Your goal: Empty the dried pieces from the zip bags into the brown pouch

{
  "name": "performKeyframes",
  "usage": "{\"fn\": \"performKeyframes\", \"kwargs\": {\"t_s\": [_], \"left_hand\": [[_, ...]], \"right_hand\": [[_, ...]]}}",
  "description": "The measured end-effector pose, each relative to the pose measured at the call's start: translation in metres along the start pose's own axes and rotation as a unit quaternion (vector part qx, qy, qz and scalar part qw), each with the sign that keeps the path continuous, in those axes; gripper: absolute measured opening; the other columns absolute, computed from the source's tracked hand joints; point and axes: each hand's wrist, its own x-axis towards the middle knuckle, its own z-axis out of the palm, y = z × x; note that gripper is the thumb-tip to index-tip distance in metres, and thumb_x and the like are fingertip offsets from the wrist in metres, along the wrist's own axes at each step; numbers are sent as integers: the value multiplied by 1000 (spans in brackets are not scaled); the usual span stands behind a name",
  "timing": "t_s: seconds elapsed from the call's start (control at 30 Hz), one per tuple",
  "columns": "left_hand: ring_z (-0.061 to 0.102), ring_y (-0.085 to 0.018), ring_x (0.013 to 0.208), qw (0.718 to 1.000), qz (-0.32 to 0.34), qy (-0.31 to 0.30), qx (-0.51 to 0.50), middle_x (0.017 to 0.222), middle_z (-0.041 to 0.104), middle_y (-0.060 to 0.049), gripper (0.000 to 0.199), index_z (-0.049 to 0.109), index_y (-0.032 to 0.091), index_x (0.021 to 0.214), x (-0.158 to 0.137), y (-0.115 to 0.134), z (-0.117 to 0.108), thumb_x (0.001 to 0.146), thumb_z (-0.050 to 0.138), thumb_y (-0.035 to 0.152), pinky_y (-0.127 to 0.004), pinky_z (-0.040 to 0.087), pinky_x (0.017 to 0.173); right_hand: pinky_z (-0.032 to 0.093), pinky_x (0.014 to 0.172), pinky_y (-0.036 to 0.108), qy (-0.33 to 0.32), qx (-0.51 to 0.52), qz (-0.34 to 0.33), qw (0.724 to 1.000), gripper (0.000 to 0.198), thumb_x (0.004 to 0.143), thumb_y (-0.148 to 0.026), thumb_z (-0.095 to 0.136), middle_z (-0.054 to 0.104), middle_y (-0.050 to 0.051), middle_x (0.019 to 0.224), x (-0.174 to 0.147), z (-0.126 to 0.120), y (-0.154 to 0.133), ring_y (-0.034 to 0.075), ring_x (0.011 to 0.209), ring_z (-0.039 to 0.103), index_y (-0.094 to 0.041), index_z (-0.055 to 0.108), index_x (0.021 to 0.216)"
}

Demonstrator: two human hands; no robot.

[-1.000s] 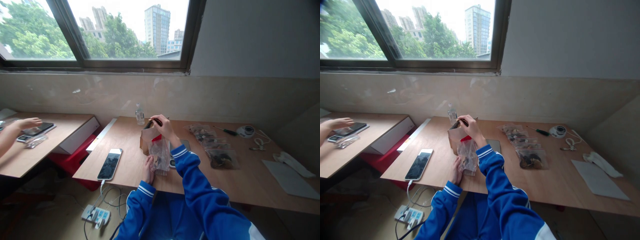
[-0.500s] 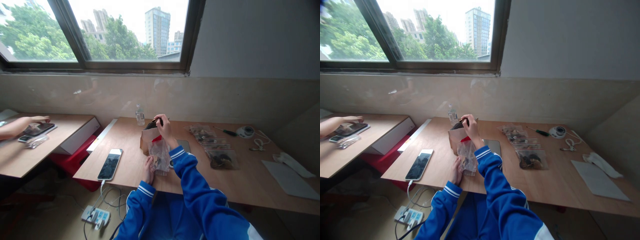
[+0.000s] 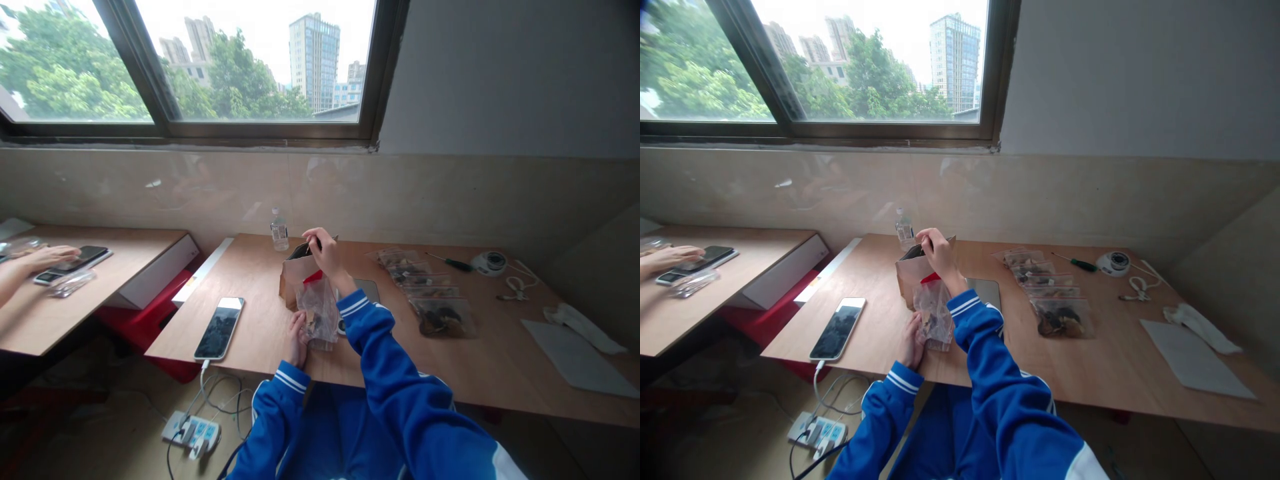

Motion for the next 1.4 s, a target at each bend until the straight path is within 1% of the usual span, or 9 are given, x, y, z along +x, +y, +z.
{"fn": "performKeyframes", "kwargs": {"t_s": [0.3,0.57,0.67,0.87,1.0,1.1,1.17,1.27,1.4], "left_hand": [[64,-14,71,1000,-3,-3,-5,83,67,-2,31,60,16,90,0,0,0,69,74,33,-25,50,62],[65,-16,76,1000,-2,11,0,86,67,-3,31,61,15,90,2,-1,-1,68,74,32,-25,51,64],[64,-15,74,1000,-5,11,-2,85,67,-3,31,61,16,91,2,-1,-1,68,72,32,-24,51,63],[64,-15,72,1000,-11,9,-9,83,67,-3,31,59,17,94,1,0,-2,68,68,31,-25,51,61],[64,-16,71,1000,-23,-3,-17,86,68,-5,33,58,17,96,1,1,-4,65,65,27,-26,51,62],[65,-16,73,999,-25,-5,-27,92,69,-6,38,58,17,100,1,1,-5,62,61,21,-26,51,62],[65,-15,72,999,-25,-5,-29,94,69,-6,40,58,17,99,1,2,-5,60,59,17,-24,49,59],[64,-13,71,1000,-21,-6,-10,94,69,-5,39,59,17,99,-1,4,-2,60,59,14,-22,49,60],[66,-14,77,1000,-1,-11,25,93,69,-4,37,61,18,100,-3,5,3,63,66,17,-24,51,69]], "right_hand": [[45,81,27,-4,6,3,1000,18,90,-27,41,63,5,90,7,2,0,16,83,60,-18,56,97],[42,79,29,19,-51,48,997,44,92,-57,34,63,5,82,14,8,-5,18,82,58,-21,55,78],[38,87,34,51,-104,34,993,48,93,-58,27,60,9,95,13,14,-5,20,91,53,-20,56,92],[29,96,38,-90,-105,21,990,45,100,-41,23,63,5,103,0,9,-17,20,104,51,-23,64,95],[31,99,37,23,-71,16,997,28,96,-29,34,59,5,118,-20,-12,-32,19,114,49,-23,59,108],[43,82,31,142,-21,104,984,21,88,-19,37,62,5,95,-51,-28,-30,17,88,57,-20,58,93],[43,66,28,159,3,204,966,17,80,-16,38,57,1,73,-80,-36,-21,16,67,54,-20,54,78],[42,60,27,20,47,318,947,13,75,-17,42,55,-2,62,-123,-39,-6,14,58,52,-20,53,67],[47,70,29,-130,121,361,916,14,78,-29,54,66,3,83,-157,-33,0,18,76,61,-18,61,84]]}}
